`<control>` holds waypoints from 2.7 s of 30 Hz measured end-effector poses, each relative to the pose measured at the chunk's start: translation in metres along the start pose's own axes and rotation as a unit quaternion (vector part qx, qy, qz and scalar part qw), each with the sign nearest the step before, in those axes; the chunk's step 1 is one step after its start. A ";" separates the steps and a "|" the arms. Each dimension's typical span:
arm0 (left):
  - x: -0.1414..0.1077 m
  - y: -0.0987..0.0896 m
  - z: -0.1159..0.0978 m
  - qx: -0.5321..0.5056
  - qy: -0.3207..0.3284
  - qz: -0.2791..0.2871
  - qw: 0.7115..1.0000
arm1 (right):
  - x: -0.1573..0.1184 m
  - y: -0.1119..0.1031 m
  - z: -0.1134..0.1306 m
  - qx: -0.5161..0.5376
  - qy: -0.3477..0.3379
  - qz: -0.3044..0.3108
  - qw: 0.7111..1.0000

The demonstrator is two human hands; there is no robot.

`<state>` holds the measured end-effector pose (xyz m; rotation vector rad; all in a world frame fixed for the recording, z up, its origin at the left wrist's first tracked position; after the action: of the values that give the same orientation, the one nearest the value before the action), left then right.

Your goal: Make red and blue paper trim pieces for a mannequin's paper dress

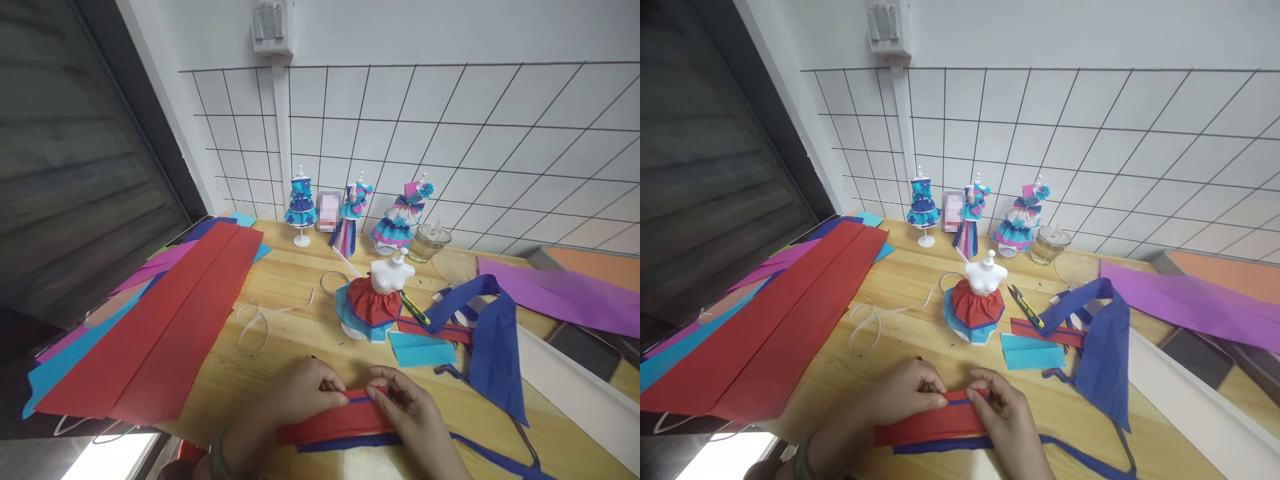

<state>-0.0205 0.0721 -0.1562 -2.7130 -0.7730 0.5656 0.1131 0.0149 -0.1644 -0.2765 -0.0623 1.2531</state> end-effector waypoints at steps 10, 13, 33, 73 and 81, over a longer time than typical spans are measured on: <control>0.001 -0.004 0.000 0.053 0.021 -0.003 0.998 | 0.003 0.029 0.013 -0.040 -0.024 0.096 0.994; 0.000 -0.003 0.003 0.044 0.007 0.008 0.999 | 0.004 0.035 0.013 -0.075 -0.027 0.118 0.990; -0.025 -0.062 0.056 -0.059 -0.049 -0.060 0.995 | 0.011 0.003 -0.018 -0.086 0.032 0.089 0.992; -0.025 -0.017 0.008 0.430 0.193 -0.095 0.877 | 0.031 -0.017 0.003 -0.309 0.002 -0.035 0.950; -0.036 -0.013 0.007 0.445 0.263 -0.082 0.852 | 0.033 -0.021 -0.007 -0.311 0.015 -0.040 0.950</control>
<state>-0.0576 0.0641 -0.1471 -1.7691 -0.4208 0.0652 0.1448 0.0391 -0.1699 -0.8294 -0.4440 1.1217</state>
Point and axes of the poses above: each hand's wrist, its own x-axis towards the middle knuckle, its own y-axis out of the palm, z = x × y, the point moved 10 cm from there along x, towards the middle knuckle, and after that the axes turned 2 degrees about -x, right-handed, at the moved point
